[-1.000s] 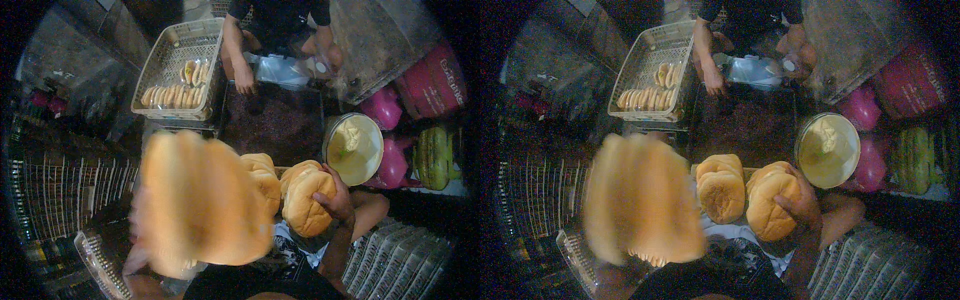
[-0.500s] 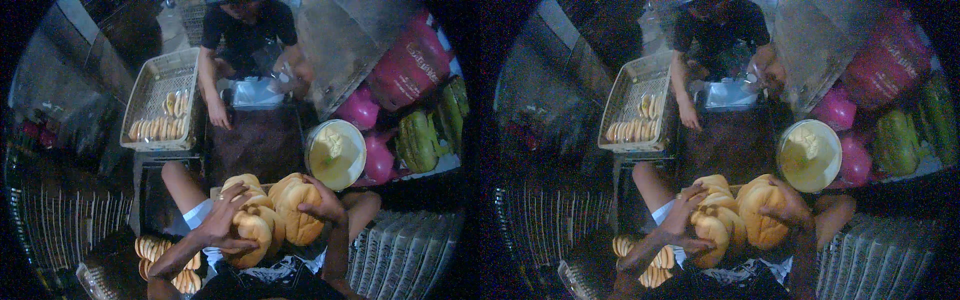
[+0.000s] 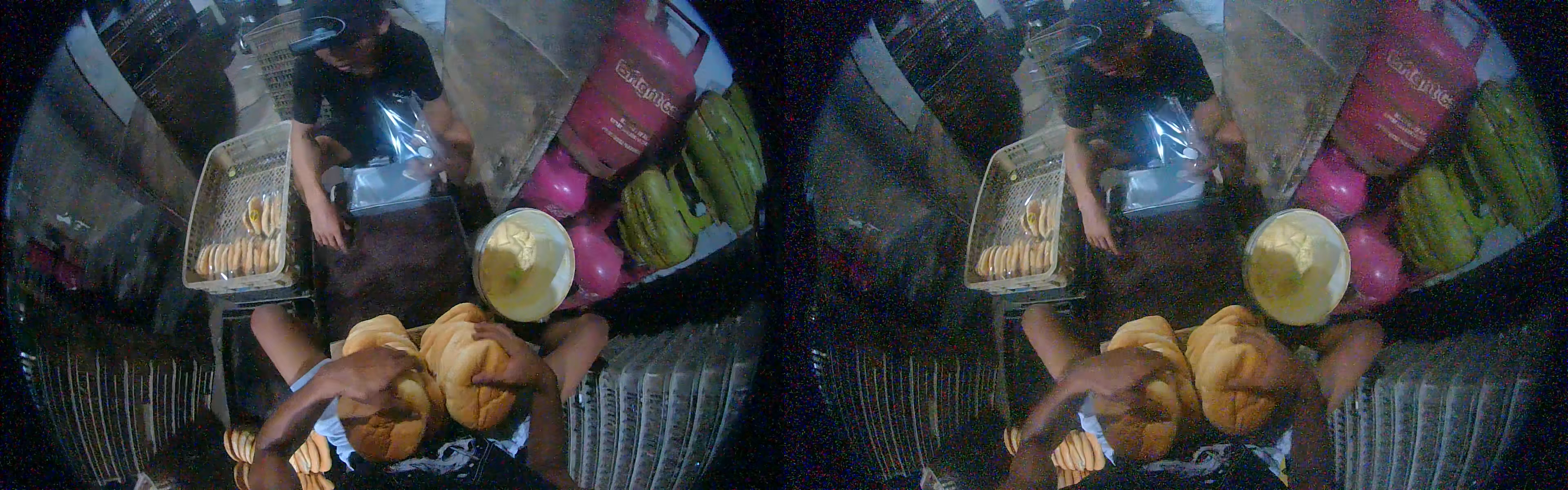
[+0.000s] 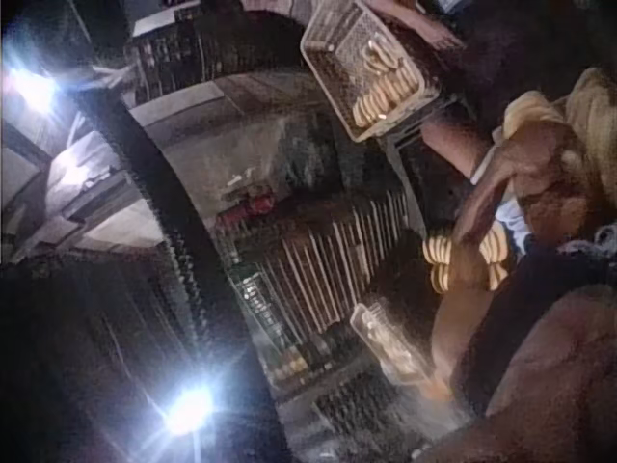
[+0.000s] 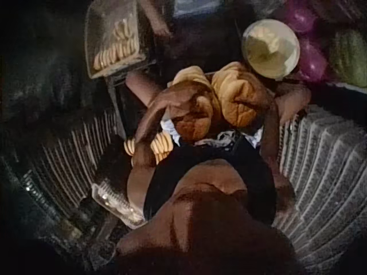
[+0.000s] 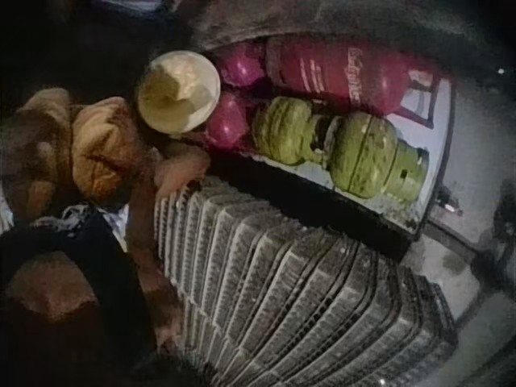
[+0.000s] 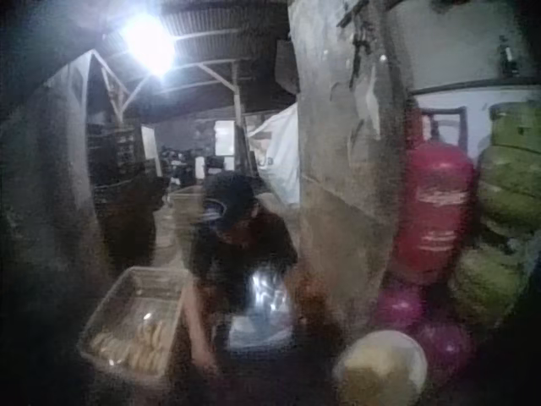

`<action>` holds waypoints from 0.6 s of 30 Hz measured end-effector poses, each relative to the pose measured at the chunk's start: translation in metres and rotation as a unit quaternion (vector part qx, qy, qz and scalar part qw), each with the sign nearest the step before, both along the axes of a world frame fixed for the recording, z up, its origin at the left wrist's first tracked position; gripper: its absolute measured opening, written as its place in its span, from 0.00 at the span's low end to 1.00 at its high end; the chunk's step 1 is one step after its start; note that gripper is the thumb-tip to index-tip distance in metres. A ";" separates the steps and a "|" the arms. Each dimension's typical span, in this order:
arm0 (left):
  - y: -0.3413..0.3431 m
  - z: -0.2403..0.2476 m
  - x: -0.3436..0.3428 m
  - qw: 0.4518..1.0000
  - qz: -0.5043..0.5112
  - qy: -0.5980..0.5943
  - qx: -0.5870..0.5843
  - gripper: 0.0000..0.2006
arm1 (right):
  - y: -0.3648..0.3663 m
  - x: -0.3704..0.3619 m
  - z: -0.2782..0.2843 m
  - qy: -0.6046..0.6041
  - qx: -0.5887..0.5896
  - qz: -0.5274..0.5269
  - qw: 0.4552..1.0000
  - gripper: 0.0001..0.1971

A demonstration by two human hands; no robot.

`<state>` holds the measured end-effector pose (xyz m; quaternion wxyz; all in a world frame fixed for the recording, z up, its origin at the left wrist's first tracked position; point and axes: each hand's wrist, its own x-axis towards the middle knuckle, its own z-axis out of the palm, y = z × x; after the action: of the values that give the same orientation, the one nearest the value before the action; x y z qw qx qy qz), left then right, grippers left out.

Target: The person scoops a yellow paste from a bowl with a green spatula and spreads it inside split buns. They handle each bun one at a time, filling the interior and placing the finished buns into a nearby basket.

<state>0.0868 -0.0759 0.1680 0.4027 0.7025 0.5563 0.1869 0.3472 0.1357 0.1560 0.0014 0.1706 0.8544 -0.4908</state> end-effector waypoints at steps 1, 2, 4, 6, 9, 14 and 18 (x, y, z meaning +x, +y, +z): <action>-0.004 0.003 -0.002 1.000 0.011 0.020 -0.004 0.37 | 0.000 0.001 -0.003 0.021 0.016 0.029 0.999 0.46; -0.007 0.005 -0.004 0.999 0.023 0.036 -0.009 0.37 | -0.003 0.002 -0.005 0.023 0.031 0.053 0.998 0.45; -0.009 0.008 -0.002 0.997 0.030 0.072 -0.015 0.36 | -0.016 0.004 -0.010 0.079 0.095 0.062 0.990 0.44; -0.005 0.004 0.004 0.994 0.023 0.104 -0.024 0.35 | -0.027 0.002 -0.013 0.079 0.123 0.075 0.986 0.42; 0.009 -0.008 0.021 0.990 0.008 0.140 -0.028 0.34 | -0.032 -0.007 -0.014 0.059 0.159 0.089 0.982 0.42; 0.005 0.005 0.029 0.972 0.014 0.229 0.049 0.35 | -0.017 0.003 0.006 0.049 0.108 0.109 0.987 0.51; -0.036 0.050 0.022 0.953 0.233 0.142 0.132 0.42 | -0.019 0.018 0.032 0.039 0.106 0.038 0.993 0.55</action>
<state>0.1087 -0.1121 0.2181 0.1682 0.6199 0.7262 0.2453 0.3647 0.1168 0.1880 -0.0317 0.1181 0.9066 -0.4038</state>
